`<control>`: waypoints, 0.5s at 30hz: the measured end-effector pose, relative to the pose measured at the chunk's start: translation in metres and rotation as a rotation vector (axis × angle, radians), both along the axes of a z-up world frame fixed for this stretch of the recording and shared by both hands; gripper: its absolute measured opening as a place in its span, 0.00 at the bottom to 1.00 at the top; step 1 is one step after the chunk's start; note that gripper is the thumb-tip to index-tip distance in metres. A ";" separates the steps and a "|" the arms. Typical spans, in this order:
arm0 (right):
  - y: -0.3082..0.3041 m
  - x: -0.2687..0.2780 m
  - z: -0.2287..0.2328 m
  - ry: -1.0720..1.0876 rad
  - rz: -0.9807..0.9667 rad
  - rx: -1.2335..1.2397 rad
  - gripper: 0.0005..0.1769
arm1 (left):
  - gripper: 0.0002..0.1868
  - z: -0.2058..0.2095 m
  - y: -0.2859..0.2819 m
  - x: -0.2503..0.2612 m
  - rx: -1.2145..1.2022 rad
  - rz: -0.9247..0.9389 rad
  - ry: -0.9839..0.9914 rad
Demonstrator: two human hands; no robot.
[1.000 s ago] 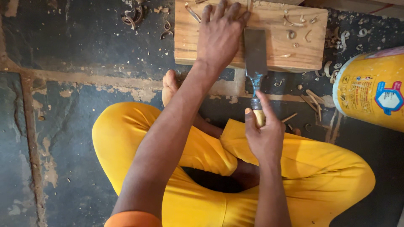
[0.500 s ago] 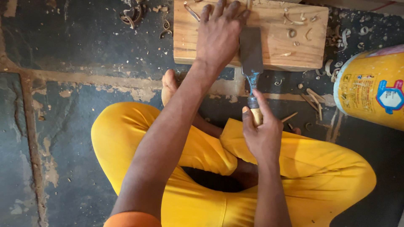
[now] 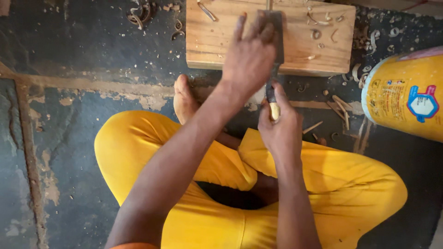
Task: The person is sitting cross-legged on the floor, using a chisel to carve a rectangular wooden block. They repeatedly scrape the surface of the wood, removing thin shavings and creating a smooth finish. The person occasionally pauses to clear away wood shavings from the block's surface.
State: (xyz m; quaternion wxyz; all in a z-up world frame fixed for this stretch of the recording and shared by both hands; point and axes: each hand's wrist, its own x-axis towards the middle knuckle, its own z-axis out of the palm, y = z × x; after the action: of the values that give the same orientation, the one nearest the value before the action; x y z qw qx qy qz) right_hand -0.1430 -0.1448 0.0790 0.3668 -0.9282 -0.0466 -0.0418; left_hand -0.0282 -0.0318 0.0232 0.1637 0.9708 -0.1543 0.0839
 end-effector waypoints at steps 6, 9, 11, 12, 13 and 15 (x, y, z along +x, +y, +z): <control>0.010 0.006 0.015 0.245 -0.124 -0.075 0.26 | 0.27 -0.005 -0.003 0.003 0.010 -0.043 0.038; 0.011 0.006 0.010 0.070 -0.065 -0.054 0.26 | 0.30 -0.007 -0.004 0.006 0.005 -0.052 0.053; 0.013 0.010 0.006 0.100 -0.076 -0.002 0.25 | 0.31 -0.012 -0.001 0.013 -0.019 -0.039 0.045; 0.012 0.011 0.004 0.120 -0.086 0.022 0.25 | 0.31 -0.015 -0.002 0.016 -0.038 -0.033 0.040; 0.014 0.012 0.001 0.060 -0.061 0.000 0.25 | 0.32 -0.017 -0.002 0.018 -0.056 -0.028 0.035; 0.017 0.019 -0.004 -0.072 -0.012 -0.044 0.26 | 0.37 -0.018 0.002 0.023 -0.090 -0.051 0.049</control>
State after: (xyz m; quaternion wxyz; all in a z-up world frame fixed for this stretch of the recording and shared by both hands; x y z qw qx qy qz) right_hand -0.1237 -0.1276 0.0752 0.3442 -0.9342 -0.0550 -0.0763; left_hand -0.0047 -0.0301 0.0054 0.2131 0.9599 -0.1711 0.0629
